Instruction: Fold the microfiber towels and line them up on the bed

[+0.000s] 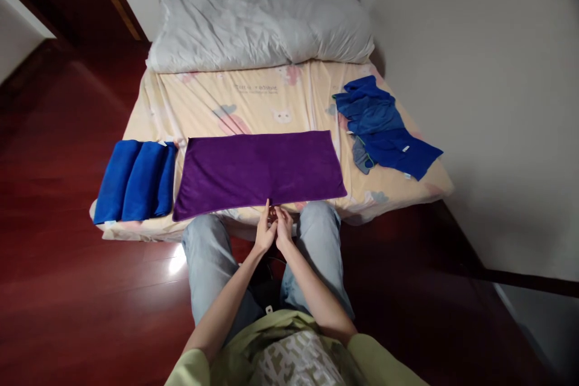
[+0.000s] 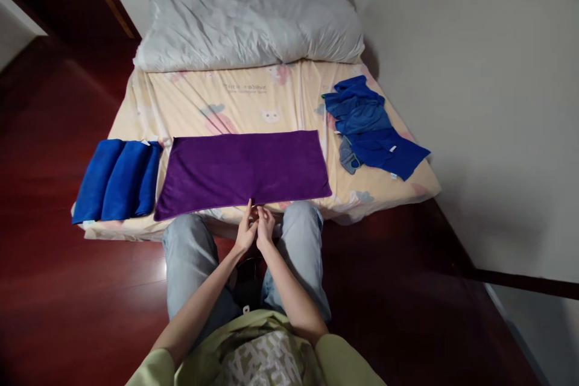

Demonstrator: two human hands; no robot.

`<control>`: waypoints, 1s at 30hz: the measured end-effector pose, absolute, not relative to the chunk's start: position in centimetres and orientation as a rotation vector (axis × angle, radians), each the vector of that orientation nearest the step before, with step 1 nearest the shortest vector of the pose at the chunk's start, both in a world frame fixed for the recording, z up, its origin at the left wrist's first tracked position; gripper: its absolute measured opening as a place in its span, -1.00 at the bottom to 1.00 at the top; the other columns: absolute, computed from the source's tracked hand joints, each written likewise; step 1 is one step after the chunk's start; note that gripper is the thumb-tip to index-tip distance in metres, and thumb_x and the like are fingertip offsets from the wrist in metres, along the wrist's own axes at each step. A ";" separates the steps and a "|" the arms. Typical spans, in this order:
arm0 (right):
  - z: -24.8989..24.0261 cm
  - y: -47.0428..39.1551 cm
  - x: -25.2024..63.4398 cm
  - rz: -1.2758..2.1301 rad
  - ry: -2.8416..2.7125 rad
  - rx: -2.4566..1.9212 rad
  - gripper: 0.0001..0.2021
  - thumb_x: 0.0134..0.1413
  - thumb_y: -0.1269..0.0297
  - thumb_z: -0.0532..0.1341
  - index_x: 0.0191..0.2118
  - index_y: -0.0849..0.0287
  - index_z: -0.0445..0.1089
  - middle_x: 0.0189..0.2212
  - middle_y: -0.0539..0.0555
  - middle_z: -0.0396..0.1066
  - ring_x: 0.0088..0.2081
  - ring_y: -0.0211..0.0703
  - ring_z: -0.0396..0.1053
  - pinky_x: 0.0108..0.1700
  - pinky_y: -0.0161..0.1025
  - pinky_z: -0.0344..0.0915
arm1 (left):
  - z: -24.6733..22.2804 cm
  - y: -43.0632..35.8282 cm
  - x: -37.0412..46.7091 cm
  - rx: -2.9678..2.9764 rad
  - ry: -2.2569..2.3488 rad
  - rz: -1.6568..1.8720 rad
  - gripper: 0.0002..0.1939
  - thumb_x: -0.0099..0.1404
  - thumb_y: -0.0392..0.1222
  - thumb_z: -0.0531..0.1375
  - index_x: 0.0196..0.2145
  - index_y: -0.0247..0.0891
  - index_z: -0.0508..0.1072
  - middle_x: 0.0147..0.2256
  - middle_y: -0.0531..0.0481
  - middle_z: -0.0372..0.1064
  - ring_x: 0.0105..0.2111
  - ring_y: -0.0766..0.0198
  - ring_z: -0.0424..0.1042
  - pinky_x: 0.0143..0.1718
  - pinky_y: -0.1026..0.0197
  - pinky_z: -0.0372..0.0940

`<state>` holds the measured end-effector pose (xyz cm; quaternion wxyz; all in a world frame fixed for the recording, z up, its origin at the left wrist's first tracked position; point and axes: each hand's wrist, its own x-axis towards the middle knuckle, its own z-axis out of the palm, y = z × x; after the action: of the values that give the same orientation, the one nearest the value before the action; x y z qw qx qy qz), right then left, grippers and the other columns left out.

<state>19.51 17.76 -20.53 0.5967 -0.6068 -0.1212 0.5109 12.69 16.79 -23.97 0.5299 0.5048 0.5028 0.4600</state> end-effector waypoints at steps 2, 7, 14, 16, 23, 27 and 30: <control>-19.4 17.9 20.2 1.089 -0.352 -1.454 -0.83 0.05 0.09 0.33 -0.35 0.06 0.47 -0.46 -0.05 0.49 -0.42 -0.18 0.40 -0.31 -0.26 0.35 | -23.5 16.5 13.2 1.169 1.200 1.119 -0.11 0.28 -0.16 0.20 0.51 -0.17 0.03 0.21 -0.20 0.40 0.06 0.10 0.49 0.25 -0.09 0.29; -14.3 23.7 24.0 0.781 -0.803 -1.404 -0.81 0.22 0.06 0.24 -0.25 0.03 0.50 -0.42 -0.01 0.48 -0.34 -0.14 0.42 -0.18 -0.22 0.38 | -23.0 15.9 14.1 1.120 1.254 1.142 -0.13 0.34 -0.06 0.24 0.51 -0.13 0.03 0.14 -0.16 0.45 0.01 0.10 0.50 0.20 -0.08 0.33; -10.2 44.3 26.8 0.627 -1.753 -1.424 -0.76 0.35 0.31 0.13 -0.08 0.12 0.57 -0.09 0.14 0.61 0.03 -0.01 0.48 0.27 0.03 0.32 | -23.5 15.5 14.8 1.062 1.286 1.173 -0.20 0.39 0.00 0.23 0.50 -0.09 0.09 0.33 -0.19 0.27 0.17 -0.01 0.42 0.28 -0.13 0.27; -11.1 49.0 26.3 0.615 -1.976 -1.487 -0.71 0.33 0.41 0.12 0.00 0.16 0.57 0.01 0.17 0.58 0.12 -0.02 0.44 0.33 0.04 0.26 | -23.6 15.4 14.9 1.037 1.291 1.152 -0.16 0.40 0.01 0.24 0.52 -0.08 0.03 0.34 -0.20 0.27 0.17 -0.03 0.42 0.29 -0.14 0.27; -15.6 55.9 23.9 0.694 -2.390 -1.735 -0.64 0.30 0.46 0.21 0.16 0.22 0.52 0.08 0.26 0.52 0.09 0.02 0.46 0.28 0.07 0.30 | -23.5 15.0 15.2 0.910 1.288 1.117 -0.13 0.41 0.02 0.23 0.53 -0.03 -0.06 0.42 -0.20 0.13 0.18 -0.02 0.44 0.28 -0.10 0.29; -16.9 56.9 23.5 0.691 -2.446 -1.727 -0.69 0.27 0.43 0.28 0.10 0.22 0.55 -0.01 0.23 0.53 0.11 0.06 0.42 0.29 0.11 0.27 | -23.3 14.9 15.2 0.878 1.282 1.116 -0.13 0.41 0.03 0.23 0.54 0.00 -0.06 0.42 -0.18 0.13 0.19 -0.03 0.44 0.28 -0.10 0.30; -17.2 57.1 23.3 0.655 -2.470 -1.698 -0.75 0.25 0.41 0.31 0.03 0.22 0.57 0.08 0.24 0.45 0.24 0.13 0.29 0.34 0.17 0.19 | -23.3 14.8 15.2 0.892 1.295 1.114 -0.14 0.44 0.08 0.21 0.54 -0.01 -0.07 0.42 -0.19 0.15 0.20 -0.04 0.44 0.27 -0.09 0.32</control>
<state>23.32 57.05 -17.22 0.0367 -0.5530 -0.8046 0.2133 15.18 14.81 -23.29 0.5707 0.3801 0.5518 0.4748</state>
